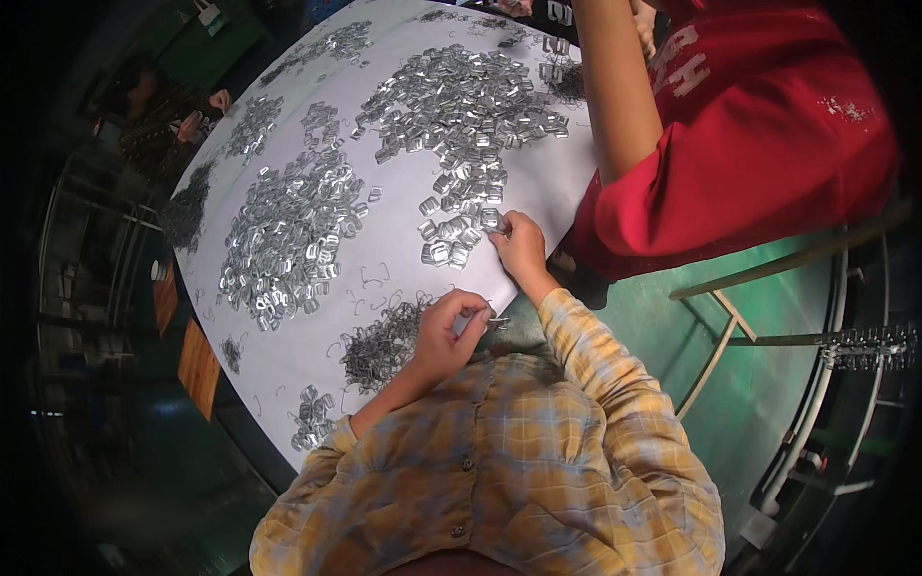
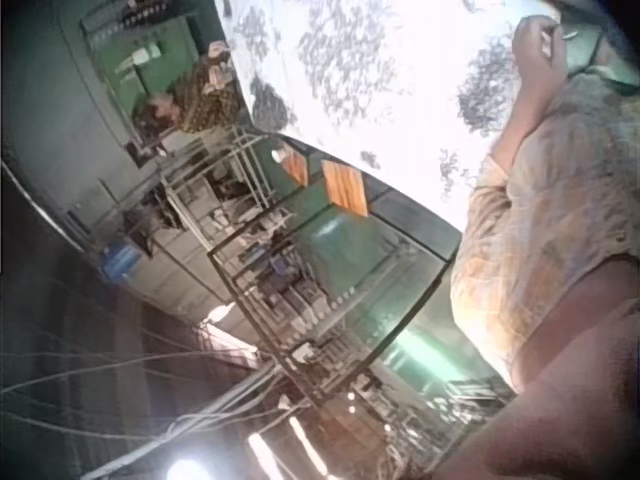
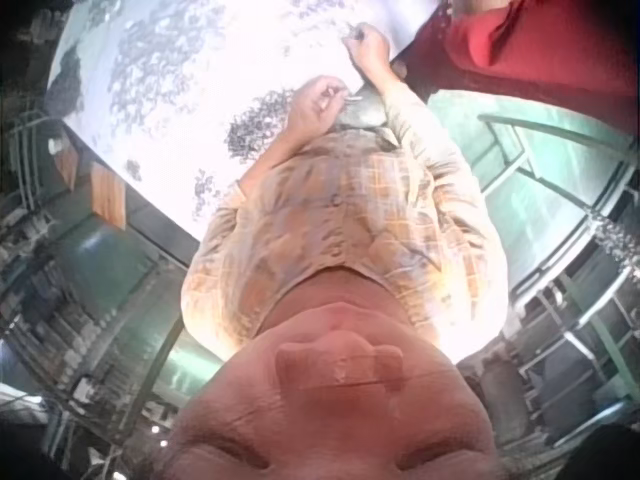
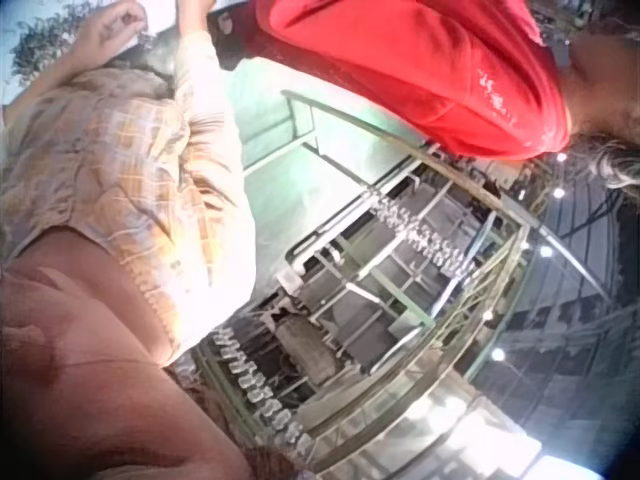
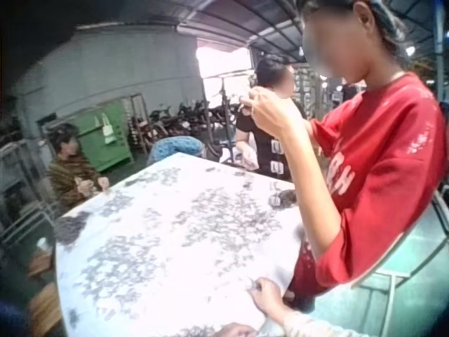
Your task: The person assembles small metal components by hand at a table with several coworkers. They pick up metal pieces and wire-like items, connect them, and place the assembled units onto a hanging rack. The process is repeated continuously throughout the clip.
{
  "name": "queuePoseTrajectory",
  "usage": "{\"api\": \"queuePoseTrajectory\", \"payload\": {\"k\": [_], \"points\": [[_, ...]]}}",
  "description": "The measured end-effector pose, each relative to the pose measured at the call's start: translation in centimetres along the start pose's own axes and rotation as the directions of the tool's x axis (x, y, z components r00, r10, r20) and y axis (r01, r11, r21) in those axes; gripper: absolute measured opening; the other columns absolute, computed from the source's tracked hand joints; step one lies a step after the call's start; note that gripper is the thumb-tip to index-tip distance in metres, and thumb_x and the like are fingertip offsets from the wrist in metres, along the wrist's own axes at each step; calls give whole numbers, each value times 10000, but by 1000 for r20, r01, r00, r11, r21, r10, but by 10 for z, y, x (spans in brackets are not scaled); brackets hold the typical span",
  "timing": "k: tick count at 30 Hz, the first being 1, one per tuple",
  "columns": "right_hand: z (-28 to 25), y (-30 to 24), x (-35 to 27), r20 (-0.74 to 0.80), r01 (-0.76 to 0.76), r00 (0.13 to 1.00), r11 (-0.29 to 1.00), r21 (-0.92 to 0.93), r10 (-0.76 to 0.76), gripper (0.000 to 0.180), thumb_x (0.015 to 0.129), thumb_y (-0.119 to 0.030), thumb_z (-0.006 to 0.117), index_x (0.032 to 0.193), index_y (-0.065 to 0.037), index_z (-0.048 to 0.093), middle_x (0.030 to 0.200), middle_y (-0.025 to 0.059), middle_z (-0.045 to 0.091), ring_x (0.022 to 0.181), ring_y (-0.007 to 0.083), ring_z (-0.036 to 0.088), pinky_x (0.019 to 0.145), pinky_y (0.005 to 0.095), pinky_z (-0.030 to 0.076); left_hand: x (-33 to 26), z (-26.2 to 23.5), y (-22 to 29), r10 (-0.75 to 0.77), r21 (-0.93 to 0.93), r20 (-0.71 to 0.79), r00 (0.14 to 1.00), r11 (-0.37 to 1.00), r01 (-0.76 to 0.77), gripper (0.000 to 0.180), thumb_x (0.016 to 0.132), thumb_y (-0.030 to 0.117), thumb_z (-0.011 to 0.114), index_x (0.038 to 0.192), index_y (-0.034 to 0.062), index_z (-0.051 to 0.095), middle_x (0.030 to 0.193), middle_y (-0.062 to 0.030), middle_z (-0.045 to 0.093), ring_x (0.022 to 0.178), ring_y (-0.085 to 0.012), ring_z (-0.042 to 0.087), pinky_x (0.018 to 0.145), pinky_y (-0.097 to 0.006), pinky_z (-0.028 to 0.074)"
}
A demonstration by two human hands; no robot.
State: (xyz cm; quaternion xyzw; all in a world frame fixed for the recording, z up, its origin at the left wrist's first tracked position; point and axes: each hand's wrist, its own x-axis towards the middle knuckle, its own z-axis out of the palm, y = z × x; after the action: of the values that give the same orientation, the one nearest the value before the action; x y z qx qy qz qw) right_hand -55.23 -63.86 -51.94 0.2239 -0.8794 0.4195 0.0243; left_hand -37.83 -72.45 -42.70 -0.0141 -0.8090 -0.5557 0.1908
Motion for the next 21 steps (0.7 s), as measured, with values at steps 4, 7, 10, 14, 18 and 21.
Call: {"api": "queuePoseTrajectory", "payload": {"k": [4,7,10,14,18,21], "points": [[-25,-14,-14,346,-264,934,821,506,87,202,739,-37,731,899,29,628,672,-15,588,590,24,473,545,195,402,0,0,-6,-33,19,-64,997,999,34,63,823,25,622,870,9,582,771,-82,604,664,-153,550,627,-271,444],[-72,-47,-33,474,-305,881,779,547,12,173,804,-24,672,957,43,627,727,-14,606,638,32,516,581,196,423,4,1,-9,-24,42,-106,994,999,28,80,807,21,622,873,20,577,764,-97,593,660,-208,568,604,-299,450],[-84,-54,-50,478,-302,878,759,576,-13,178,796,-40,669,953,41,647,734,-18,576,643,35,483,589,200,408,7,5,-11,-30,42,-112,993,998,35,92,800,24,625,876,28,574,763,-104,590,664,-238,578,594,-314,455],[-99,-70,-56,406,-151,913,879,452,-52,187,764,-41,663,938,27,657,728,45,562,634,112,501,596,256,418,4,11,-18,-62,52,-118,991,996,68,71,819,25,630,880,13,595,759,-82,615,642,-145,573,589,-262,455],[-106,-82,-64,330,-32,941,947,320,-79,176,764,-38,660,928,25,654,729,85,562,638,163,534,604,278,430,-1,17,-23,-58,80,-114,992,995,68,66,815,28,642,864,7,604,762,-80,629,639,-139,582,579,-258,461],[-103,-75,-70,274,1,957,946,324,-95,155,767,-23,658,912,31,648,730,93,558,650,174,550,606,284,434,0,13,-25,-117,53,-13,993,992,118,90,816,50,652,888,3,625,774,-86,638,656,-143,589,602,-263,469]]}}
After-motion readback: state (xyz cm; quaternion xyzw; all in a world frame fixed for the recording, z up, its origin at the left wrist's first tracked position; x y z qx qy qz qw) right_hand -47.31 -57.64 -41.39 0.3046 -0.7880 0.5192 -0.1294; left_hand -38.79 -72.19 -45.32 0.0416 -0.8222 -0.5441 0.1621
